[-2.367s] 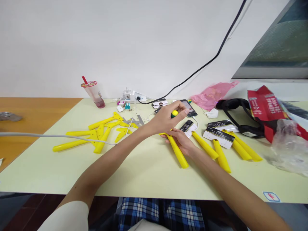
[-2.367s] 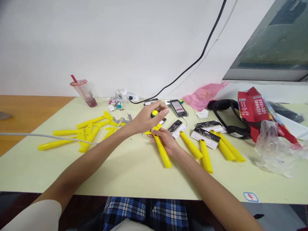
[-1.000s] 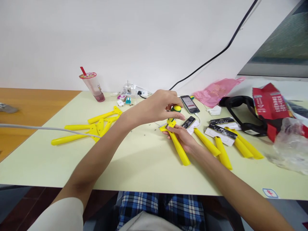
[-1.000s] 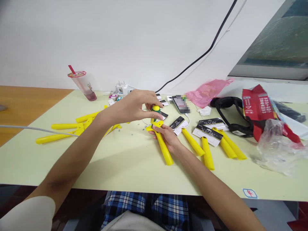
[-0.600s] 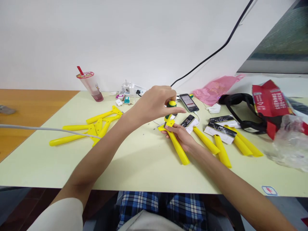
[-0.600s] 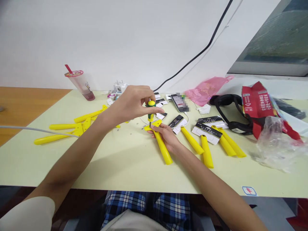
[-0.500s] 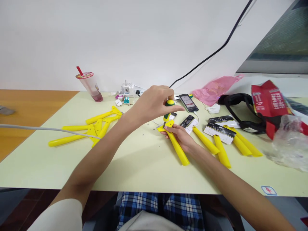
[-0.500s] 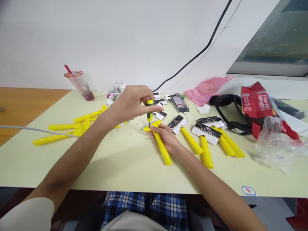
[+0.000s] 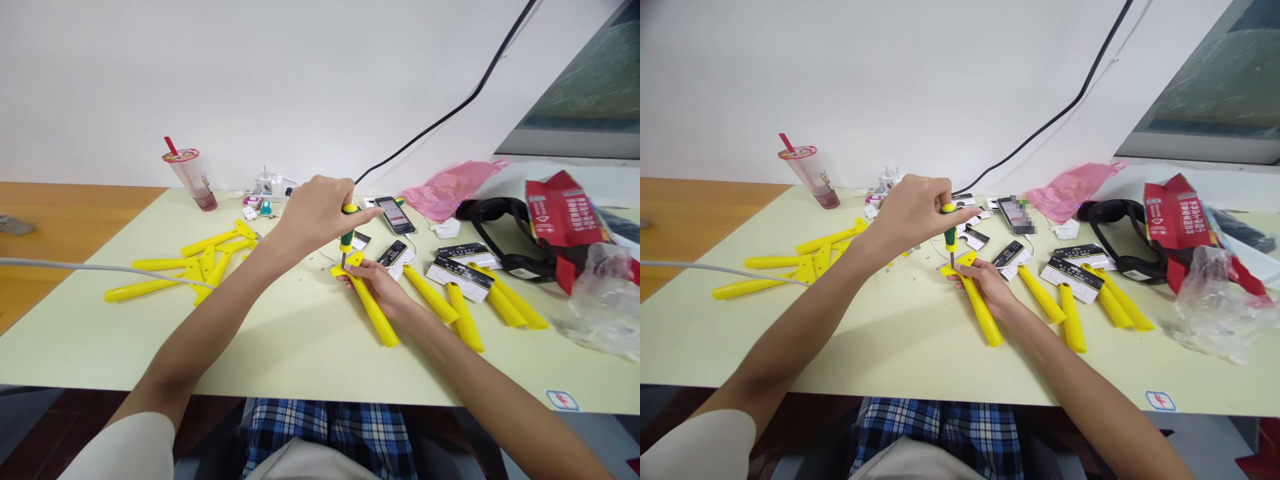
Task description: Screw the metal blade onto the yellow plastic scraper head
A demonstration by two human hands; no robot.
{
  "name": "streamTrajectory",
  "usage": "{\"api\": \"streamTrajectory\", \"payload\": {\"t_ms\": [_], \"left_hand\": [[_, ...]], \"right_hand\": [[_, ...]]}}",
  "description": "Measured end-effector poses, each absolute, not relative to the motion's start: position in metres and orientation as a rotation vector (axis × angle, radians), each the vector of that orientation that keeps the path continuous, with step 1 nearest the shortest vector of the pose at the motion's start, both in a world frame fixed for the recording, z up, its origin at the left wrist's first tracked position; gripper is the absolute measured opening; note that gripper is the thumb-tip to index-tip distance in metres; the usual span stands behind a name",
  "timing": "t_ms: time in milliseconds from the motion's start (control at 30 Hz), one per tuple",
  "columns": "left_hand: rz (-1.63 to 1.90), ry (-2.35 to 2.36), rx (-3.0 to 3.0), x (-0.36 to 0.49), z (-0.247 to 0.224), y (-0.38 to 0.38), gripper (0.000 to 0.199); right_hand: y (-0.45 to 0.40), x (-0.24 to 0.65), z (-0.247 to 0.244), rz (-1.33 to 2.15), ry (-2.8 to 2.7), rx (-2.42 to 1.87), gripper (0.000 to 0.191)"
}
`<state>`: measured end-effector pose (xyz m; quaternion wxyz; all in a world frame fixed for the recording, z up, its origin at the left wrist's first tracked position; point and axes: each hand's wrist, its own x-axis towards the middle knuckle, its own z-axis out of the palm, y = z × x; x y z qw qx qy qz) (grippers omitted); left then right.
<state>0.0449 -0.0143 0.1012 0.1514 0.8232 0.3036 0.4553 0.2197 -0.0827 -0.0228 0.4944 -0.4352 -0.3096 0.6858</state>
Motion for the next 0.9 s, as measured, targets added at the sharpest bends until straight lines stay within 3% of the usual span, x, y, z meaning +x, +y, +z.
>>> {"api": "streamTrajectory", "payload": {"t_ms": [333, 600, 900], "left_hand": [[1.173, 0.864, 2.538, 0.047, 0.110, -0.024, 0.043], [0.917, 0.601, 2.660, 0.037, 0.125, -0.033, 0.015], [0.694, 0.413, 2.600, 0.026, 0.133, -0.036, 0.030]], "right_hand": [[-0.082, 0.220, -0.027, 1.672, -0.702, -1.051, 0.017], [-0.082, 0.220, -0.026, 1.696, -0.664, -1.072, 0.013], [-0.080, 0.220, -0.029, 1.686, -0.664, -1.058, 0.012]]}}
